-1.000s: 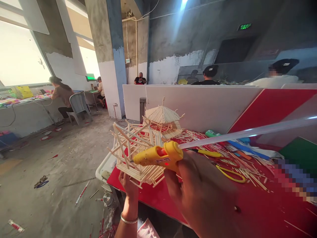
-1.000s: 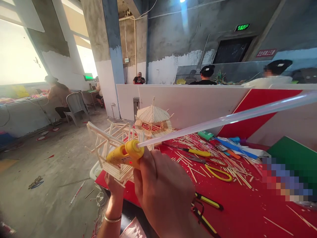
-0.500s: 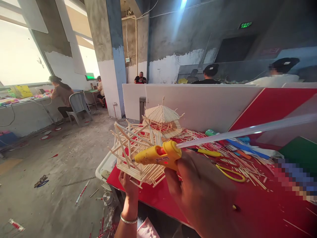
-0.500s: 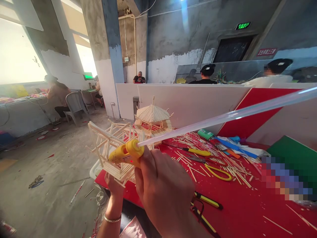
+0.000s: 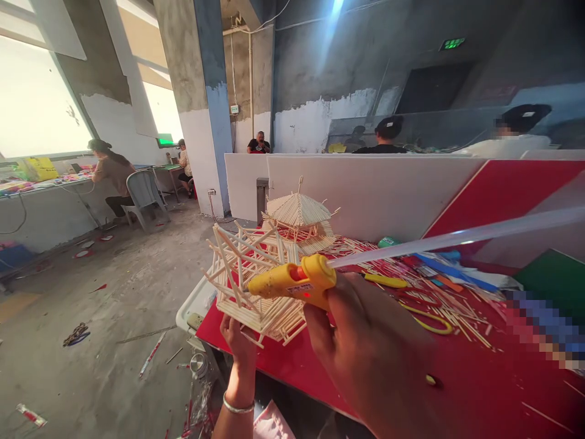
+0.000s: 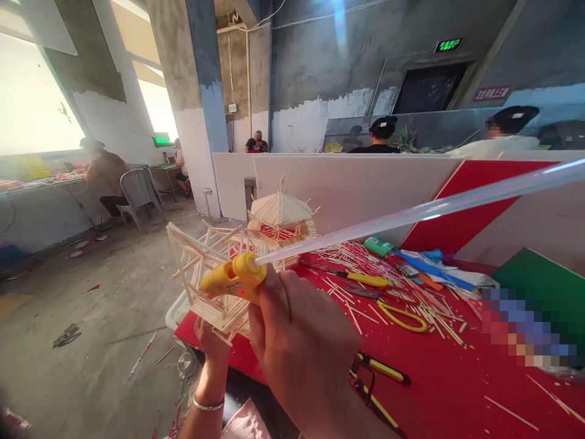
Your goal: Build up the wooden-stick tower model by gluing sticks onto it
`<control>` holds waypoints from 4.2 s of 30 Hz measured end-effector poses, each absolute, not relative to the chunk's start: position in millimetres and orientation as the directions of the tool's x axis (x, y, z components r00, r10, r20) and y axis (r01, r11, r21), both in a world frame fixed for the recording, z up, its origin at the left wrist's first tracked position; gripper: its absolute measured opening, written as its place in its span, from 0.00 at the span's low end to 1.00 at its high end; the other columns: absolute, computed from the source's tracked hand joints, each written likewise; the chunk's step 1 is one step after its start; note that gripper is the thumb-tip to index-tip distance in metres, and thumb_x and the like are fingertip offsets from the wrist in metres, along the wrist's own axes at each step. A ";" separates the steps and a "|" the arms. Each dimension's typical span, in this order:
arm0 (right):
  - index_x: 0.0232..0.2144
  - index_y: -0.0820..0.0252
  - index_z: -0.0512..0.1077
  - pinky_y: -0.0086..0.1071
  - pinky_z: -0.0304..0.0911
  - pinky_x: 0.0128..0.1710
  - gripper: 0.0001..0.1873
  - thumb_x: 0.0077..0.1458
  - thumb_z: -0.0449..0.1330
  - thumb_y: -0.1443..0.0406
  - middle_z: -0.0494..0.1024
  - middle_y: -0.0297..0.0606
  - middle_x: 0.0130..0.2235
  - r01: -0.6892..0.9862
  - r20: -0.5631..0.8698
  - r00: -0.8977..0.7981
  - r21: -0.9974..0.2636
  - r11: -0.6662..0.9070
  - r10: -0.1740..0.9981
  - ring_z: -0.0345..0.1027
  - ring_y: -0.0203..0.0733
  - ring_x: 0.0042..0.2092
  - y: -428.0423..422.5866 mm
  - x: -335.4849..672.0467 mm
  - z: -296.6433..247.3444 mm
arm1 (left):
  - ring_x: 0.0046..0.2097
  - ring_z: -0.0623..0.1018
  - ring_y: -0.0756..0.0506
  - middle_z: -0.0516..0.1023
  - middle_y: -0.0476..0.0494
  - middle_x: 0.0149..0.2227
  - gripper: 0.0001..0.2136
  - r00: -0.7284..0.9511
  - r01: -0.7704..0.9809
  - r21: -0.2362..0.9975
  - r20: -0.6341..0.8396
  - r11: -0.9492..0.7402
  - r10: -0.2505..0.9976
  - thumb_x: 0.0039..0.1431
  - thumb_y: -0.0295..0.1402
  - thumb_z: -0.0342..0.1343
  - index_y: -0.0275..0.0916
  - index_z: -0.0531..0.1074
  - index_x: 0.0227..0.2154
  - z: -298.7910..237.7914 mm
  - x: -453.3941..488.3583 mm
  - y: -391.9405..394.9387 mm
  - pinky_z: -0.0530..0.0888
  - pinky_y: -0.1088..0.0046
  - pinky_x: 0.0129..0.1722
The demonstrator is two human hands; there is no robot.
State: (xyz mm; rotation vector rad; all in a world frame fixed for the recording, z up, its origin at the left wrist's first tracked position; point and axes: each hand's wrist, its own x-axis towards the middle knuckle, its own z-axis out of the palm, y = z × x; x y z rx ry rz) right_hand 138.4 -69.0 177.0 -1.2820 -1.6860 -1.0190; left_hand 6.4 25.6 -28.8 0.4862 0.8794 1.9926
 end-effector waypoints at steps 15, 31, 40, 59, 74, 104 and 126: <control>0.40 0.65 0.73 0.33 0.54 0.26 0.09 0.61 0.56 0.66 0.73 0.34 0.25 0.967 0.921 -0.225 0.171 0.188 0.318 0.64 0.37 0.26 -67.2 141.8 178.0 | 0.24 0.75 0.49 0.75 0.50 0.22 0.11 -0.522 -0.638 0.692 -0.068 -0.336 0.850 0.40 0.38 0.65 0.38 0.71 0.23 -32.5 6.1 27.4 0.73 0.73 0.27; 0.40 0.60 0.74 0.32 0.52 0.28 0.09 0.61 0.56 0.64 0.73 0.32 0.25 0.980 0.916 -0.185 0.145 0.136 0.355 0.62 0.36 0.26 -60.0 149.2 172.6 | 0.19 0.65 0.53 0.64 0.56 0.17 0.13 -0.560 -0.567 0.767 -0.091 -0.300 0.824 0.42 0.38 0.61 0.38 0.63 0.18 -34.8 7.2 28.9 0.64 0.78 0.20; 0.36 0.61 0.74 0.31 0.50 0.27 0.07 0.59 0.58 0.64 0.74 0.32 0.25 0.993 0.932 -0.114 0.115 0.019 0.345 0.63 0.35 0.26 -44.2 164.2 165.6 | 0.18 0.61 0.54 0.58 0.58 0.15 0.12 -0.586 -0.533 0.800 -0.115 -0.275 0.802 0.40 0.38 0.61 0.38 0.63 0.18 -30.4 13.1 28.5 0.59 0.79 0.19; 0.37 0.63 0.71 0.31 0.55 0.26 0.23 0.54 0.61 0.48 0.77 0.40 0.29 0.997 0.922 -0.012 0.043 -0.070 0.388 0.68 0.39 0.28 -25.5 180.2 148.0 | 0.23 0.62 0.52 0.65 0.53 0.18 0.13 -0.603 -0.400 0.883 -0.052 -0.245 0.796 0.45 0.42 0.60 0.38 0.69 0.18 -41.4 19.4 32.0 0.59 0.76 0.24; 0.34 0.61 0.70 0.33 0.50 0.22 0.18 0.57 0.60 0.51 0.74 0.38 0.26 0.990 0.945 -0.017 0.061 -0.124 0.326 0.67 0.40 0.26 -7.8 194.6 152.9 | 0.25 0.61 0.52 0.63 0.52 0.20 0.16 -0.404 -0.474 0.879 -0.159 -0.058 0.901 0.42 0.45 0.62 0.37 0.69 0.20 9.7 31.1 -2.6 0.59 0.76 0.25; 0.33 0.60 0.69 0.32 0.54 0.26 0.17 0.59 0.59 0.51 0.73 0.37 0.28 0.980 0.951 -0.054 0.109 -0.169 0.303 0.67 0.40 0.29 -9.0 200.1 157.9 | 0.24 0.65 0.51 0.68 0.52 0.19 0.15 -0.261 -0.606 0.794 -0.243 0.037 0.934 0.33 0.43 0.64 0.36 0.72 0.20 44.0 35.9 -25.9 0.64 0.75 0.26; 0.24 0.55 0.64 0.30 0.58 0.20 0.21 0.50 0.66 0.48 0.67 0.30 0.20 0.989 0.957 0.148 -0.147 -0.021 0.249 0.62 0.35 0.20 -61.6 232.1 168.2 | 0.25 0.60 0.52 0.66 0.50 0.19 0.20 -0.355 -0.475 0.879 -0.146 -0.043 0.924 0.36 0.51 0.66 0.36 0.73 0.17 15.9 37.7 -24.7 0.58 0.75 0.25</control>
